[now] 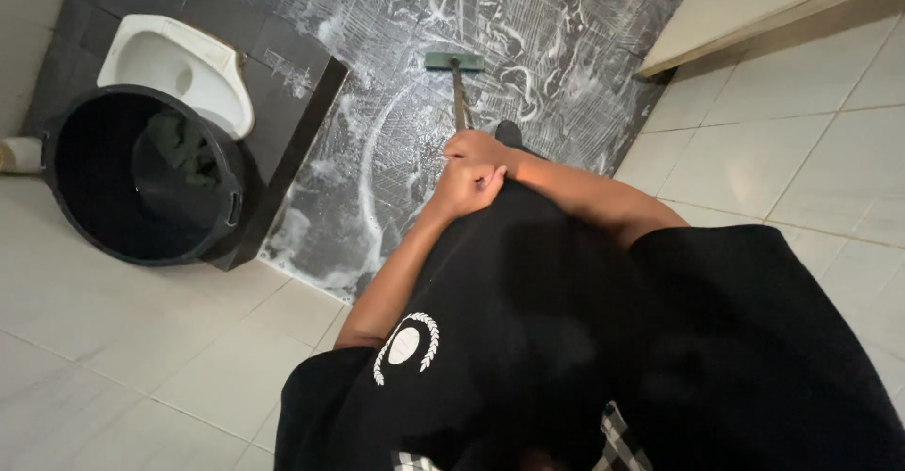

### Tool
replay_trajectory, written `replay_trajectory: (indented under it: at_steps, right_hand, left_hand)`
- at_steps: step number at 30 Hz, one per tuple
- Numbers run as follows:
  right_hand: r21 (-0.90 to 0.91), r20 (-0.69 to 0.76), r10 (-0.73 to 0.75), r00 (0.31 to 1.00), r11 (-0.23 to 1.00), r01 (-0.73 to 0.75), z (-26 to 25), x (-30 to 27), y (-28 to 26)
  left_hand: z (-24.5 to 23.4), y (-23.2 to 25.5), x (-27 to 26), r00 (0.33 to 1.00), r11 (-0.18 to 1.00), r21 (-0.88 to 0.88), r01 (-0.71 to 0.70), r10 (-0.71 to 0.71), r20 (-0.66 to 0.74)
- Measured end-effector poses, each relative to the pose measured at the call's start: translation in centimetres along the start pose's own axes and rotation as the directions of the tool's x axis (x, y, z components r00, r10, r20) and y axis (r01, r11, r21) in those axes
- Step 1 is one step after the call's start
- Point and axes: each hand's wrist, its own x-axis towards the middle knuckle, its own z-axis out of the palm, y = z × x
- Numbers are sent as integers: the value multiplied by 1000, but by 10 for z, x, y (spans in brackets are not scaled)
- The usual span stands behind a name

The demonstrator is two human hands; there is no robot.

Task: The person scrubs the bathroom floor with a brush, moving through various sections and working around a toilet, a bucket, and a drain.

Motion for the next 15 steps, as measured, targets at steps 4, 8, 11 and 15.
replay_trajectory:
  at_steps: [4, 8, 11, 15]
  right_hand:
    - [49, 4, -35, 999, 998, 34, -19, 7, 6]
    - [-8, 47, 5, 999, 1000, -4, -29, 12, 30]
    - [-6, 57, 46, 997, 999, -46, -35, 13, 59]
    - [-50, 69, 110, 991, 993, -107, -53, 10, 92]
  left_hand:
    - [2, 0, 20, 1000, 999, -28, 23, -24, -12]
    - [9, -6, 43, 999, 1000, -6, 17, -17, -51]
    - [12, -10, 63, 997, 1000, 10, 17, -17, -81]
    - [23, -16, 95, 996, 998, 47, 32, -28, -88]
